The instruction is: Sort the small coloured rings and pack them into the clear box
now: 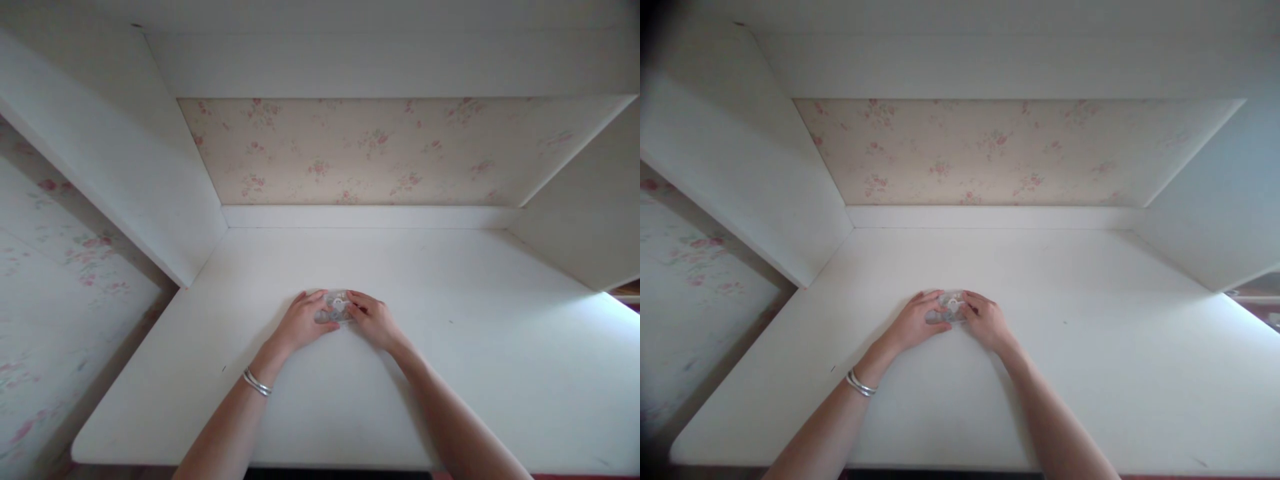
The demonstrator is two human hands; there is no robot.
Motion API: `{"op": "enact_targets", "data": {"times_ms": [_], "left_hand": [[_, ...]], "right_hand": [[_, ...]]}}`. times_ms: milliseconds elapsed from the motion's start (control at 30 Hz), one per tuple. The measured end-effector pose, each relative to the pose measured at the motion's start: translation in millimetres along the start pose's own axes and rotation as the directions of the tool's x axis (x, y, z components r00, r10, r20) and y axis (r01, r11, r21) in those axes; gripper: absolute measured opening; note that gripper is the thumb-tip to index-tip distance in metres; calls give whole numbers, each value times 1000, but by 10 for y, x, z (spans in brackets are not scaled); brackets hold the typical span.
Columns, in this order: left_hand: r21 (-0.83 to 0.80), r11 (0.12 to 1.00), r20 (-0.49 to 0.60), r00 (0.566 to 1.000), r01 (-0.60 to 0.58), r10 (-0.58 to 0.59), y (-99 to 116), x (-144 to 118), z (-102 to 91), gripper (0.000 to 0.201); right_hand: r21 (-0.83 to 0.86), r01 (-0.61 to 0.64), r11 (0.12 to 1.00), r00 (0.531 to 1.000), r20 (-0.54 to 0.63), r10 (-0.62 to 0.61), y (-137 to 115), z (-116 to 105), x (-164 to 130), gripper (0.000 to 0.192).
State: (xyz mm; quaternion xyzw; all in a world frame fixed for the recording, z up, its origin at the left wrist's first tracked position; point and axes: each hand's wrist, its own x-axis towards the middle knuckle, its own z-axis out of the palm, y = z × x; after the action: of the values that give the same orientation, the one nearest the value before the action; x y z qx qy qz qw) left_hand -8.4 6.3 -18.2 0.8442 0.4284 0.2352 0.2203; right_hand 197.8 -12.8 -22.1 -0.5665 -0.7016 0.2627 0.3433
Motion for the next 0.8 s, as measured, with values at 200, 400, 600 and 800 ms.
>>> {"op": "enact_targets", "data": {"times_ms": [200, 400, 600, 800], "left_hand": [[-64, 993, -27, 994, 102, -104, 8, -21, 0, 87], [11, 996, -6, 997, 83, -83, -23, -43, 36, 96], [13, 996, 11, 996, 93, -93, 11, -45, 16, 101], [81, 986, 46, 988, 146, -150, 45, -45, -14, 96]], "right_hand": [[-5, -140, 990, 985, -99, 139, -114, 74, -90, 42], [-219, -81, 972, 992, -117, 56, -334, 237, -204, 66], [-258, -120, 959, 990, -99, 97, -382, 149, -178, 67], [-242, -263, 934, 949, -240, 205, 31, -381, -48, 61]]}}
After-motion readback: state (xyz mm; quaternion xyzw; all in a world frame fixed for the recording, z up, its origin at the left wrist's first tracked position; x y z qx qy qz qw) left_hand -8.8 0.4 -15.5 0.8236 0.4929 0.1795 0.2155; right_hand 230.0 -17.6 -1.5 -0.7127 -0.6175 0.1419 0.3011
